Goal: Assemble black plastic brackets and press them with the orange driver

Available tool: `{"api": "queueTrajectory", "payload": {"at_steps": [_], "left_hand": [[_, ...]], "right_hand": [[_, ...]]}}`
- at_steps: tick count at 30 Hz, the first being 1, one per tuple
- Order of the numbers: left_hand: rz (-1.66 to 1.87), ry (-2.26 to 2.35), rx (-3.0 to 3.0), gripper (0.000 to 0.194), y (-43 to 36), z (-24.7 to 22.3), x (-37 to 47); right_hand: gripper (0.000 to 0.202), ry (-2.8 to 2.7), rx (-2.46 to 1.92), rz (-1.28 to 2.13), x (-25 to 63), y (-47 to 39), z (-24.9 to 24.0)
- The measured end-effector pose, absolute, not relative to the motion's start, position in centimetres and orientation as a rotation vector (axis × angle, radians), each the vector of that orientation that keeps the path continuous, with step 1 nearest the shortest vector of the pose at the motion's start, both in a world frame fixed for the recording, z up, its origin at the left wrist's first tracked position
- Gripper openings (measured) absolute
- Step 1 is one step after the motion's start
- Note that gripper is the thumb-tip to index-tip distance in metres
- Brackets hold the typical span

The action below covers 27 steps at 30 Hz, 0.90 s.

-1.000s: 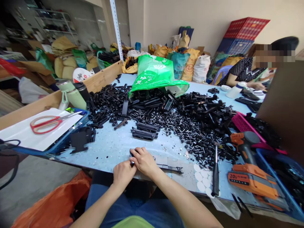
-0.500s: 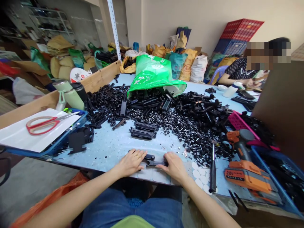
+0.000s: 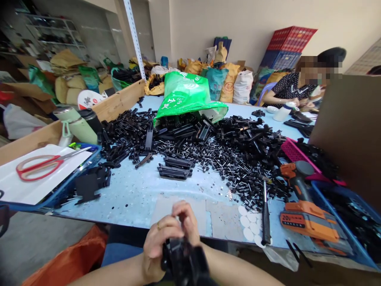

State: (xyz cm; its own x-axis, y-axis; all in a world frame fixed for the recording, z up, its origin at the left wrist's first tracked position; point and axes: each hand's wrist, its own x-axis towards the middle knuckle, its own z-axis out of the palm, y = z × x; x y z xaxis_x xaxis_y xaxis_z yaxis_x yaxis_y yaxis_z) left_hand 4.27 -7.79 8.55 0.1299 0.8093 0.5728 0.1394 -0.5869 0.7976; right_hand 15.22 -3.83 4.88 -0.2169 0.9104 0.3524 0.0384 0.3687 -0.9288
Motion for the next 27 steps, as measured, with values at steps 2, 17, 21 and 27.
{"api": "queueTrajectory", "payload": {"at_steps": [2, 17, 21, 27], "left_hand": [[1.499, 1.01, 1.993, 0.074, -6.5, 7.1, 4.0], [0.675, 1.853, 2.446, 0.039, 7.5, 2.1, -1.4], [0.766, 2.241, 2.062, 0.028, 11.7, 3.0, -7.3], [0.84, 2.207, 1.942, 0.018, 13.4, 1.5, -10.6]], "right_hand": [[0.054, -1.492, -0.92, 0.887, 13.3, -1.5, 3.3], [0.009, -2.486, -0.851, 0.372, 11.4, 25.5, 7.9], [0.043, -2.453, -0.837, 0.425, 12.4, 23.5, 10.4], [0.044, -2.711, -0.552, 0.801, 15.9, 12.1, 12.6]]}}
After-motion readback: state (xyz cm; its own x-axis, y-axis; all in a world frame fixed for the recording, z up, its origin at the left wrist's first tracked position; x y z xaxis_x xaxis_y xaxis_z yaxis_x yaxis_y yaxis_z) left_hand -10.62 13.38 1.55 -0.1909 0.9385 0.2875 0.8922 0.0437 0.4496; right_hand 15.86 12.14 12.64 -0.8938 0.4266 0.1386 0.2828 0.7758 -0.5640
